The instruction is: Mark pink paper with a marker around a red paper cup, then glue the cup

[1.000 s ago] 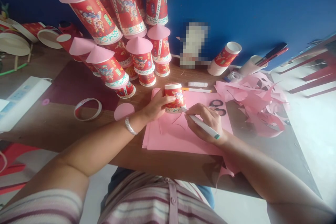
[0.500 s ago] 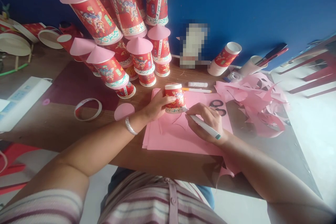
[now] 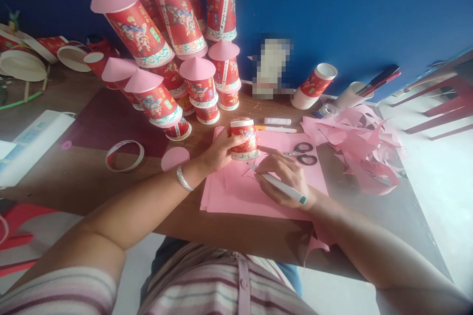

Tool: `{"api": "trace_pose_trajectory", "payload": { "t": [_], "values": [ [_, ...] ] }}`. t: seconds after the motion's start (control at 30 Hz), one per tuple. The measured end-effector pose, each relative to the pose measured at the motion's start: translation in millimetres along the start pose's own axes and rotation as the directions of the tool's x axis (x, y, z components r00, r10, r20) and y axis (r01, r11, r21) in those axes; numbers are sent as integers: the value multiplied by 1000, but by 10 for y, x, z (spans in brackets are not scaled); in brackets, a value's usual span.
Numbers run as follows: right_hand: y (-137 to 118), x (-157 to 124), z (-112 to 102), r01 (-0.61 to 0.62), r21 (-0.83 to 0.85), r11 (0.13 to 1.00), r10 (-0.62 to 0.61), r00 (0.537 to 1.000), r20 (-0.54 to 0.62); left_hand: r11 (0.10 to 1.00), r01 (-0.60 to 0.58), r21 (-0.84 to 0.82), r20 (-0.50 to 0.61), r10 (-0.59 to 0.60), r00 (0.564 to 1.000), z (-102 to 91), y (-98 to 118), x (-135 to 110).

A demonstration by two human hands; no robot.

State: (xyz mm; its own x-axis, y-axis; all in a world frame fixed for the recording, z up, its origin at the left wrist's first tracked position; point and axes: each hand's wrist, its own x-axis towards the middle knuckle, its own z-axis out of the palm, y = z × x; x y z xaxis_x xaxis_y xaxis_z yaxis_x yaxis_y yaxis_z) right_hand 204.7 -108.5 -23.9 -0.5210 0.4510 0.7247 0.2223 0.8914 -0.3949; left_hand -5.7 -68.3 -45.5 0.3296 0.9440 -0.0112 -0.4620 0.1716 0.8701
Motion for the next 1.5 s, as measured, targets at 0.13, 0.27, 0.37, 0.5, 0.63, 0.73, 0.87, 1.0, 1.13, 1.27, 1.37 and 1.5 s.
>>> {"api": "trace_pose_trajectory", "payload": {
  "t": [0.13,0.27,0.37,0.5,0.63,0.73,0.87,1.0,1.13,1.27,1.37,1.5],
  "values": [
    [-13,-16,21,15,25,1000,-15,1000,6,1000,8,16,-13,-8,1000,12,3,-2],
    [-13,-20,27,22,43,999,-22,1000,14,1000,19,8,-39,-19,999,39,30,-10],
    [-14,-3,-1,15,-7,1000,-15,1000,-27,1000,11,2,-46,-11,999,44,38,-13],
    [-23,19,-40,-56,-111,992,48,996,-72,1000,-3,8,-40,3,999,23,22,-5],
    [-30,21,-30,-93,-145,985,81,993,-86,999,1,36,-20,-1,1000,10,5,7],
    [-33,18,-13,-100,-161,982,87,992,-86,999,-7,47,-20,8,1000,18,0,12],
    [-32,15,-4,-107,-175,979,94,992,-81,999,-16,48,-6,16,1000,35,13,11],
    [-24,18,3,-109,-184,977,96,992,-77,999,-1,41,27,0,1000,59,41,7],
    [-18,21,3,-120,-188,975,108,991,-73,999,17,33,53,-19,998,84,51,1],
    [-19,16,-4,-124,-179,976,115,992,-57,999,27,35,29,-28,999,87,45,-6],
    [-21,9,-8,-115,-175,978,109,993,-44,999,17,43,-14,-16,1000,77,43,-7],
    [-18,4,-11,-110,-187,976,104,994,-40,999,2,55,-41,0,999,77,51,-6]
  ]
}}
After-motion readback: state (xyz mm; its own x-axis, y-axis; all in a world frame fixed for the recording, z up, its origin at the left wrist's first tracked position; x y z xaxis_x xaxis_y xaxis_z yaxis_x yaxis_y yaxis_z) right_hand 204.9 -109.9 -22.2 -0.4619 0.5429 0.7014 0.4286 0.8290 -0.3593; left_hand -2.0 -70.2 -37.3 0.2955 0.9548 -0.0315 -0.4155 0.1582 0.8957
